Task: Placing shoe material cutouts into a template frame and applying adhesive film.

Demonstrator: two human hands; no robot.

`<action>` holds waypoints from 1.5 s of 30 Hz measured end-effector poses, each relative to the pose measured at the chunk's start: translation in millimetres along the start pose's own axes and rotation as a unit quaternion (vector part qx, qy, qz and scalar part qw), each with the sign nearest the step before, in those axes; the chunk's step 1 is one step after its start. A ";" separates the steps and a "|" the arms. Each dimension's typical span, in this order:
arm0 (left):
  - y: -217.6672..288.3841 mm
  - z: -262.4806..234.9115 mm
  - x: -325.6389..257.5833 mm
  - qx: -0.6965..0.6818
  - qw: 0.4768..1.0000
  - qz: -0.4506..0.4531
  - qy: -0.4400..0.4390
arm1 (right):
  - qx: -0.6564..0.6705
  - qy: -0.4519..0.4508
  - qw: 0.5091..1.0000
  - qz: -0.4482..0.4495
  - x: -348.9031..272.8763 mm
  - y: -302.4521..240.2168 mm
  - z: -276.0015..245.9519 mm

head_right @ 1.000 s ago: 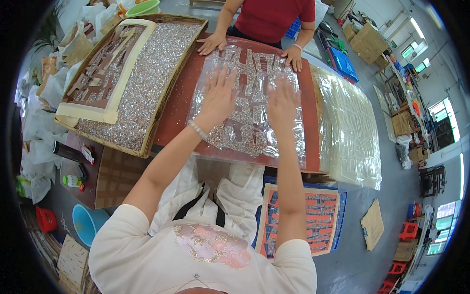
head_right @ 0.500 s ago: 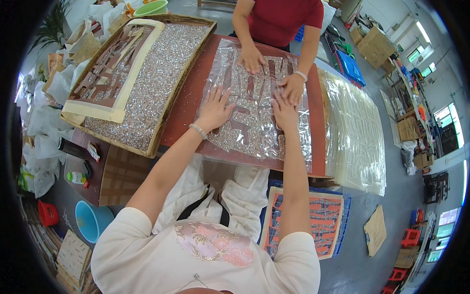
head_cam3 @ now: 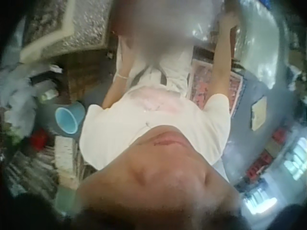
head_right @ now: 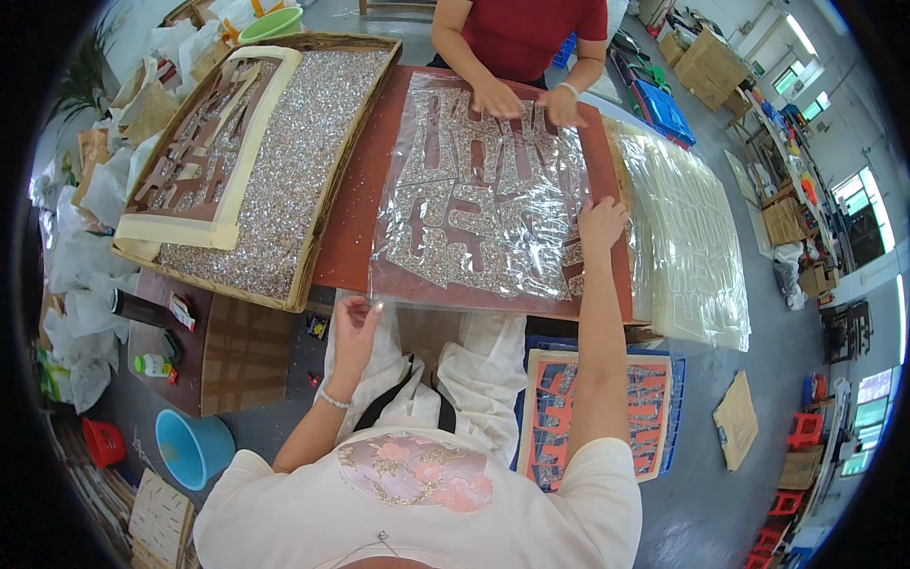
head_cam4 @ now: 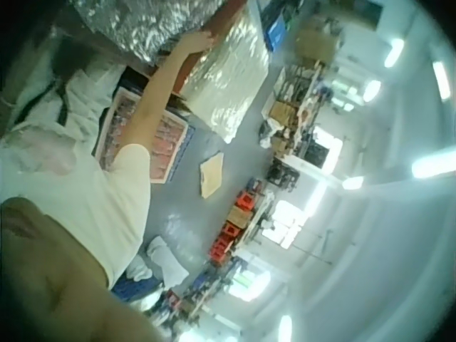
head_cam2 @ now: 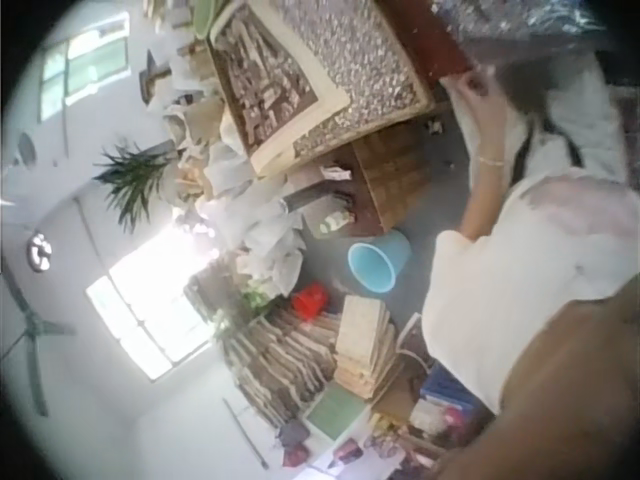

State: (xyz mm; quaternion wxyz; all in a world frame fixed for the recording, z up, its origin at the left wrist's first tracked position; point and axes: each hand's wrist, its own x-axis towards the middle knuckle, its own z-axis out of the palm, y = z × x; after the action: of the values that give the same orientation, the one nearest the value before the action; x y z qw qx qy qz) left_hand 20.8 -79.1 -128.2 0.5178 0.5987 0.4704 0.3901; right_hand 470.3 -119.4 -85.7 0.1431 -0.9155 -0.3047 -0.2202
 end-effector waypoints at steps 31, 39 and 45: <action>17.8 27.5 44.1 -0.066 0.978 -0.069 -0.188 | 0.171 0.146 0.956 0.188 -253.3 81.8 -28.7; 30.7 35.5 37.6 -0.105 0.976 -0.069 -0.180 | -0.072 -0.300 0.936 0.170 -405.8 112.5 -4.1; 39.1 42.8 34.4 -0.151 0.970 -0.053 -0.185 | 0.017 -0.323 0.903 0.282 -372.6 114.6 -35.9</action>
State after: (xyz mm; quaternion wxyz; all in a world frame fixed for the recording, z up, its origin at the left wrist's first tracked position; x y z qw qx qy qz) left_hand 76.6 -57.5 -97.1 0.7002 0.5494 0.3333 0.3112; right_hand 262.9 -406.7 -252.2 0.1085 -0.9816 -0.0666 0.1423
